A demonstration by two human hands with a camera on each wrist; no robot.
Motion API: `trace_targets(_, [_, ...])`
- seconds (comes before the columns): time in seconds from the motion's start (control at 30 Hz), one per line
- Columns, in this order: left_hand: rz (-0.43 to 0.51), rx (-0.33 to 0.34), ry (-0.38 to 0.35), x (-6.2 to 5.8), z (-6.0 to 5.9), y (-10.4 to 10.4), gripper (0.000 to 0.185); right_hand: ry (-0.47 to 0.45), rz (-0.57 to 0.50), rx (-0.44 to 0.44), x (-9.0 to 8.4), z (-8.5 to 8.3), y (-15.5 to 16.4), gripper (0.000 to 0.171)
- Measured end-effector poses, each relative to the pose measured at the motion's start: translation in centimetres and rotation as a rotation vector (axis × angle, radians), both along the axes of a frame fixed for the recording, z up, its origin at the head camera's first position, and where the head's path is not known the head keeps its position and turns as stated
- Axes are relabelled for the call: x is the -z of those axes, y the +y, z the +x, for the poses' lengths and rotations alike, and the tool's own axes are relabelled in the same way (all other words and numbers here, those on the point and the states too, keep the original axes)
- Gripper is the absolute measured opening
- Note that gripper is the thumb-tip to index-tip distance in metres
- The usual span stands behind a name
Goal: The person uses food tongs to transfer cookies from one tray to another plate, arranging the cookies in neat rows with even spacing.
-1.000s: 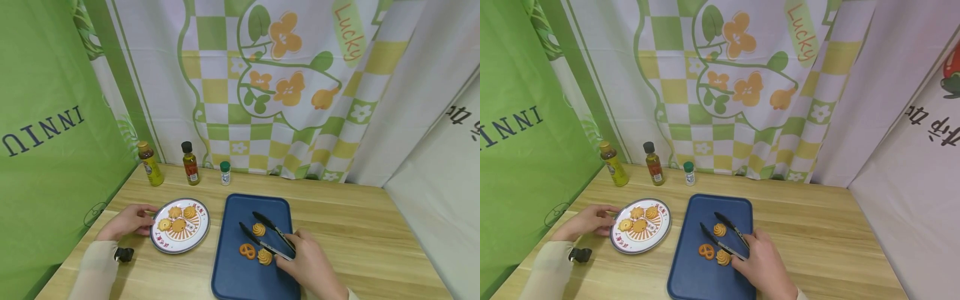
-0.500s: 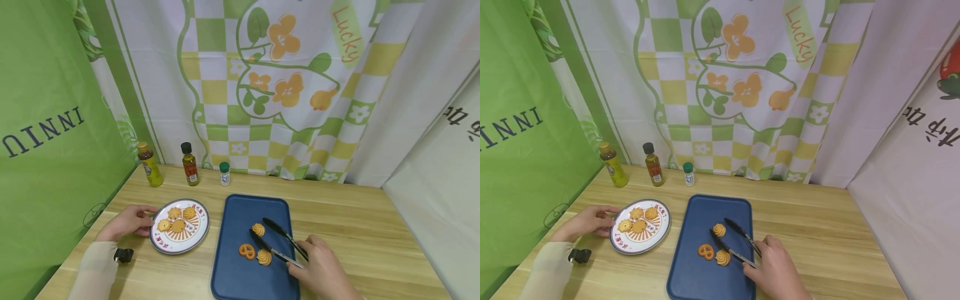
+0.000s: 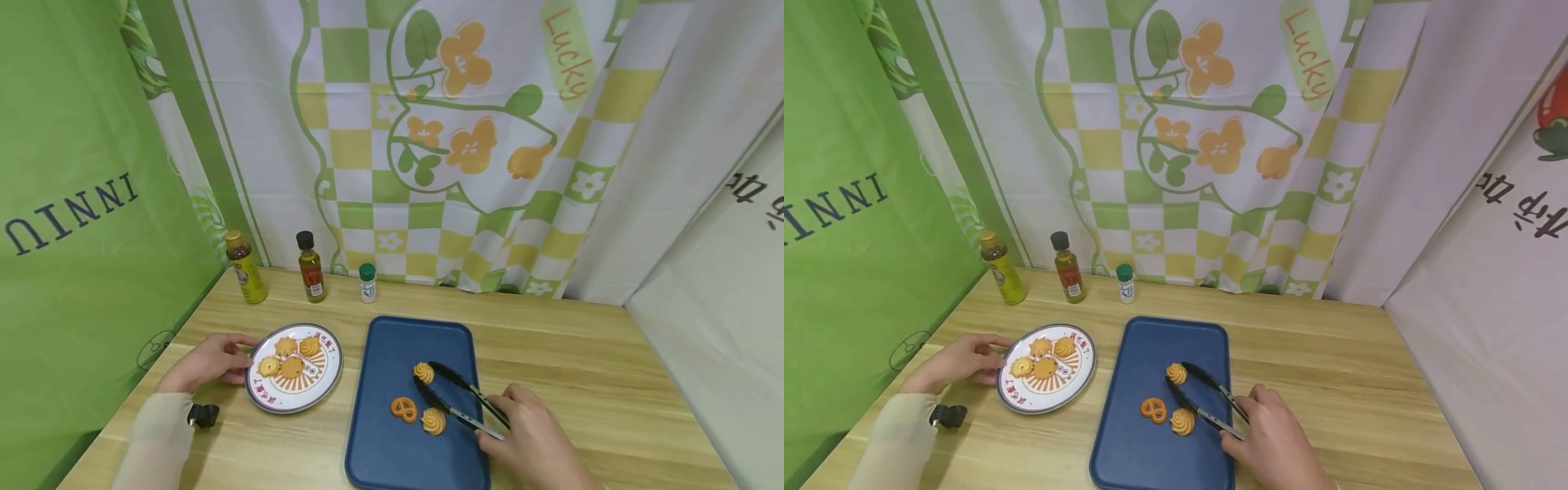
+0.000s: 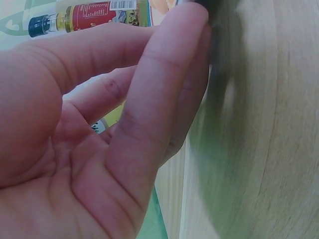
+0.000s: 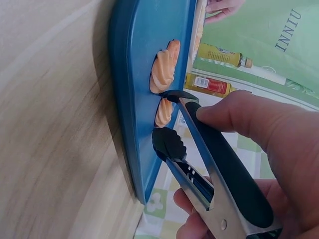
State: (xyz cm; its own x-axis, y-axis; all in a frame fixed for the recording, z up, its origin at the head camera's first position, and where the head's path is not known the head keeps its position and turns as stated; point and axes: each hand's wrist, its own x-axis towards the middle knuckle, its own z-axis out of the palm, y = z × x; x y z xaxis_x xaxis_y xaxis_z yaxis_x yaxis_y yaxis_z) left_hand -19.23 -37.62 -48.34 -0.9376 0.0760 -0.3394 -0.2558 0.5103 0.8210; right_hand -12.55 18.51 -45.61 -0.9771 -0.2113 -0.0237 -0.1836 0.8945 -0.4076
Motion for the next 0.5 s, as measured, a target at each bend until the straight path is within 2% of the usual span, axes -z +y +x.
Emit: trace_targets(0.5, [0.007,0.006,0.003,-0.44,0.25,0.24,0.056,-0.026,0.008,-0.004,-0.44,-0.33,-0.22,0.051])
